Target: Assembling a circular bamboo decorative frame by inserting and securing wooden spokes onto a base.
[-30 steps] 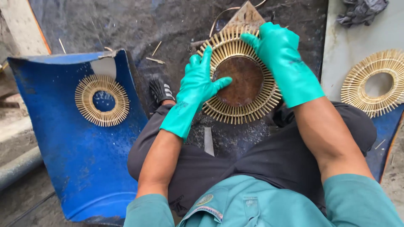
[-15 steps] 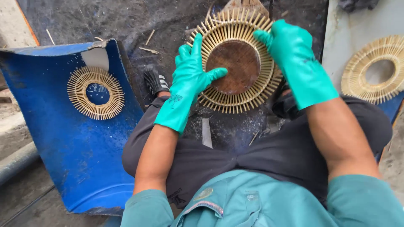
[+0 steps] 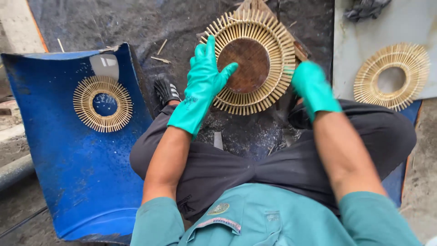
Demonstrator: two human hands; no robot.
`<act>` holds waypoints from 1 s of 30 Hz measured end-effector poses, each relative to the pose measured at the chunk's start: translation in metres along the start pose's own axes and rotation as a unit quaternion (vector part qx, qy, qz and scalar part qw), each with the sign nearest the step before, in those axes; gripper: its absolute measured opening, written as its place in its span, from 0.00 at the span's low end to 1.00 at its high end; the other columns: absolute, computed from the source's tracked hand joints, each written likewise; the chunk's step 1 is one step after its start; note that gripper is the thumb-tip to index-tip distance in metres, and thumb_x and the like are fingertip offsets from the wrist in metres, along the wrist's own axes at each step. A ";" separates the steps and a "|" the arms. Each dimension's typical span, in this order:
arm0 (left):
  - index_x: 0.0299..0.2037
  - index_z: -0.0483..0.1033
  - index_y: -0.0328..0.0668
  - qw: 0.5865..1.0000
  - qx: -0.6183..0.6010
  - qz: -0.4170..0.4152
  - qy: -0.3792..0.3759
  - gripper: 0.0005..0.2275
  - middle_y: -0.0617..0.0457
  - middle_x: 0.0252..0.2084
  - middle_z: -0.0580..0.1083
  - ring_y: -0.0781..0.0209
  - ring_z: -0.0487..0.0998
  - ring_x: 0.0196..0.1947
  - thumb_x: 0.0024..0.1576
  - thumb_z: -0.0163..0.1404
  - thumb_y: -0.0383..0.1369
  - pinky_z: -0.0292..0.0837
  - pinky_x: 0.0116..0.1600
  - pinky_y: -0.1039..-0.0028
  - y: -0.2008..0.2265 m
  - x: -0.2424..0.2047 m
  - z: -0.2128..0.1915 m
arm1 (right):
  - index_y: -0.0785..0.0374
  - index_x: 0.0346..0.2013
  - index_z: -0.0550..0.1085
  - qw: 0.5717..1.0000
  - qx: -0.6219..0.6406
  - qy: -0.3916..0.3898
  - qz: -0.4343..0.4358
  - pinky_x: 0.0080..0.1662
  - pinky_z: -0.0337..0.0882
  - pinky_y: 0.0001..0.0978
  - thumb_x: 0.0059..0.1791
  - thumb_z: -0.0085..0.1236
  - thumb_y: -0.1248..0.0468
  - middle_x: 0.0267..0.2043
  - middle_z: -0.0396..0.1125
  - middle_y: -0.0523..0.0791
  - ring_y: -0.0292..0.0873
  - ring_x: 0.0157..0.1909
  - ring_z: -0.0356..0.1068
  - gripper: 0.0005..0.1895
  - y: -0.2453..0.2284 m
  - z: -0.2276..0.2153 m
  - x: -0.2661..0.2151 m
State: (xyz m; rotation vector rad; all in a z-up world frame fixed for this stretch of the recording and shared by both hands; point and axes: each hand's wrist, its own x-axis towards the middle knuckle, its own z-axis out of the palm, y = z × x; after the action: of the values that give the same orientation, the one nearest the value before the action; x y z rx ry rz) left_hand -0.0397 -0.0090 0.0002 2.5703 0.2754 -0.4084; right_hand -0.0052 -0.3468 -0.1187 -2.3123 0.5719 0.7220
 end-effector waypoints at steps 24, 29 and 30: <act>0.76 0.46 0.49 0.993 0.069 0.084 -0.054 0.52 0.35 0.76 0.42 0.22 0.51 0.70 0.45 0.67 0.54 0.60 0.70 0.45 0.037 -0.036 0.033 | 0.69 0.48 0.75 0.856 0.406 0.095 -0.305 0.31 0.68 0.30 0.64 0.57 0.55 0.29 0.70 0.48 0.40 0.26 0.70 0.17 0.023 -0.039 -0.082; 0.77 0.45 0.66 0.984 0.065 0.045 -0.158 0.46 0.53 0.80 0.34 0.19 0.38 0.73 0.50 0.64 0.46 0.59 0.66 0.38 0.038 -0.034 0.023 | 0.71 0.59 0.72 0.787 0.481 0.039 -0.385 0.38 0.77 0.39 0.65 0.55 0.58 0.47 0.73 0.54 0.47 0.35 0.74 0.17 -0.022 -0.089 -0.049; 0.77 0.45 0.70 0.983 0.052 0.049 -0.169 0.45 0.55 0.81 0.33 0.17 0.38 0.73 0.52 0.63 0.44 0.60 0.67 0.39 0.035 -0.031 0.025 | 0.70 0.58 0.74 0.797 0.509 0.037 -0.324 0.32 0.75 0.39 0.62 0.55 0.56 0.47 0.76 0.55 0.46 0.27 0.72 0.19 -0.029 -0.094 -0.043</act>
State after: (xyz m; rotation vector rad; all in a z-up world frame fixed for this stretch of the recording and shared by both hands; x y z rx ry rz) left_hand -0.0652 -0.0551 0.0070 2.5457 0.0054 -0.8289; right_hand 0.0103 -0.3819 -0.0188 -1.3350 0.0858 -0.0600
